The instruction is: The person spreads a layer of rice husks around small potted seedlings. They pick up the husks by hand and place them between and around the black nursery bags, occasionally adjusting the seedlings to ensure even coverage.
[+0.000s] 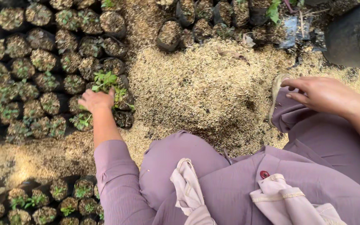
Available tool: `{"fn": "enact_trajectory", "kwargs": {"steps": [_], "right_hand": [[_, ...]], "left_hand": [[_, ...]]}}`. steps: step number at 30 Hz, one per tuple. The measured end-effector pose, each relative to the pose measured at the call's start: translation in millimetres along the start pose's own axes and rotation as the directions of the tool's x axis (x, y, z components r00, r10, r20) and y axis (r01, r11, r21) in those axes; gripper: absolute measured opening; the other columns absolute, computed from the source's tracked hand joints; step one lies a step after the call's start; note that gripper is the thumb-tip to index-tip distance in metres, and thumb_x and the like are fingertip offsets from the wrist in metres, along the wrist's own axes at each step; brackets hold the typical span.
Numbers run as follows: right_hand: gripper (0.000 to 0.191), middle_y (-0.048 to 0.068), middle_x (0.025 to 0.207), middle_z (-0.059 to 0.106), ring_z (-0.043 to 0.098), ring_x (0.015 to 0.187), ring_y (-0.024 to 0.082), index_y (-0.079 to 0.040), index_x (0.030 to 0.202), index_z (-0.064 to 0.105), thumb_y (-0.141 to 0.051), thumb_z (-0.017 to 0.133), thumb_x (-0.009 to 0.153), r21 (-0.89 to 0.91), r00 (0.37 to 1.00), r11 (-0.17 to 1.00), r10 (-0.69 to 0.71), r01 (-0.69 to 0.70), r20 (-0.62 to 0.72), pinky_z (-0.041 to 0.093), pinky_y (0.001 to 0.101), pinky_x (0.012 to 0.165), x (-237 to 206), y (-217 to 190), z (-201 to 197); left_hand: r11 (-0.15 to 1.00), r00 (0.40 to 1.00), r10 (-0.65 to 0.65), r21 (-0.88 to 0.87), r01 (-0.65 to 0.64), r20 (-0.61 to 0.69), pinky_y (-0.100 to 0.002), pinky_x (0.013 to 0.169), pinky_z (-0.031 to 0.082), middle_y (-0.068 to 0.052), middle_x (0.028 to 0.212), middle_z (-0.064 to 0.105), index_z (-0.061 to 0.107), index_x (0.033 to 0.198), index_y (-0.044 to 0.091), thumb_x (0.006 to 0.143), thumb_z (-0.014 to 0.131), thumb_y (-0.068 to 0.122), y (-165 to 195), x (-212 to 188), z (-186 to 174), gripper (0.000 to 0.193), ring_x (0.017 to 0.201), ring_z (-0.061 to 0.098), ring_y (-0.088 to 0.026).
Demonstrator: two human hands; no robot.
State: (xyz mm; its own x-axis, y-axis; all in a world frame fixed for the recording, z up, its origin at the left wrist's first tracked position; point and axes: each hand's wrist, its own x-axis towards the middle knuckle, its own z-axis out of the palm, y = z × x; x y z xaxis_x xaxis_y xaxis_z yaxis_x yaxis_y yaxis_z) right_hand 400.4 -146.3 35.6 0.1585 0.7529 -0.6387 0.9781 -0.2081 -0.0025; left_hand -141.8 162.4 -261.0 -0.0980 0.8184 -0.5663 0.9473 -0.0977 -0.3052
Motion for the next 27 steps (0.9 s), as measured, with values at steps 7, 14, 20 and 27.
{"fn": "enact_trajectory", "kwargs": {"steps": [7, 14, 20, 27], "right_hand": [[0.046, 0.007, 0.124, 0.072, 0.071, 0.106, 0.031, -0.028, 0.139, 0.057, -0.042, 0.056, 0.096, 0.007, 0.994, 0.999, 0.042, -0.043, 0.098, 0.057, 0.0448, 0.094, 0.7, -3.2, -2.0], [0.049, 0.01, 0.129, 0.068, 0.068, 0.108, 0.033, -0.026, 0.138, 0.058, -0.04, 0.06, 0.091, 0.052, 0.993, 0.993, -0.103, 0.106, -0.051, 0.056, 0.0462, 0.091, -1.3, -2.2, 0.5], [0.047, 0.007, 0.121, 0.069, 0.068, 0.11, 0.03, -0.026, 0.138, 0.056, -0.037, 0.06, 0.092, 0.068, 0.988, 0.986, -0.146, 0.15, -0.056, 0.055, 0.0465, 0.094, -7.9, -11.9, -3.5], [0.052, 0.01, 0.119, 0.068, 0.067, 0.109, 0.031, -0.022, 0.14, 0.054, -0.035, 0.065, 0.091, 0.146, 0.932, 0.925, -0.331, 0.351, -0.148, 0.055, 0.0475, 0.091, -5.7, -41.1, -7.2]], "left_hand": [[0.998, 0.998, -0.043, -0.052, 0.045, 0.055, -0.056, 0.11, 0.026, -0.02, 0.144, 0.047, 0.074, 0.128, 0.01, 0.101, 0.03, 0.077, -0.6, -6.9, -4.6, 0.085, 0.135, 0.041, -0.037], [0.996, 0.987, 0.006, -0.088, -0.02, -0.162, -0.058, 0.104, 0.028, -0.022, 0.142, 0.048, 0.073, 0.127, 0.01, 0.104, 0.035, 0.073, -4.7, -12.9, -0.3, 0.078, 0.129, 0.043, -0.038], [0.942, 0.724, 0.006, -0.239, -0.237, -0.69, -0.06, 0.104, 0.026, -0.022, 0.15, 0.045, 0.073, 0.128, 0.008, 0.102, 0.061, 0.053, -20.4, -31.9, -15.5, 0.054, 0.132, 0.041, -0.039], [0.723, 0.63, 0.027, -0.42, -0.548, -0.776, -0.061, 0.115, 0.022, -0.016, 0.152, 0.046, 0.076, 0.104, 0.003, 0.108, 0.067, 0.042, -3.5, -51.8, -139.4, 0.04, 0.141, 0.039, -0.035]]}}
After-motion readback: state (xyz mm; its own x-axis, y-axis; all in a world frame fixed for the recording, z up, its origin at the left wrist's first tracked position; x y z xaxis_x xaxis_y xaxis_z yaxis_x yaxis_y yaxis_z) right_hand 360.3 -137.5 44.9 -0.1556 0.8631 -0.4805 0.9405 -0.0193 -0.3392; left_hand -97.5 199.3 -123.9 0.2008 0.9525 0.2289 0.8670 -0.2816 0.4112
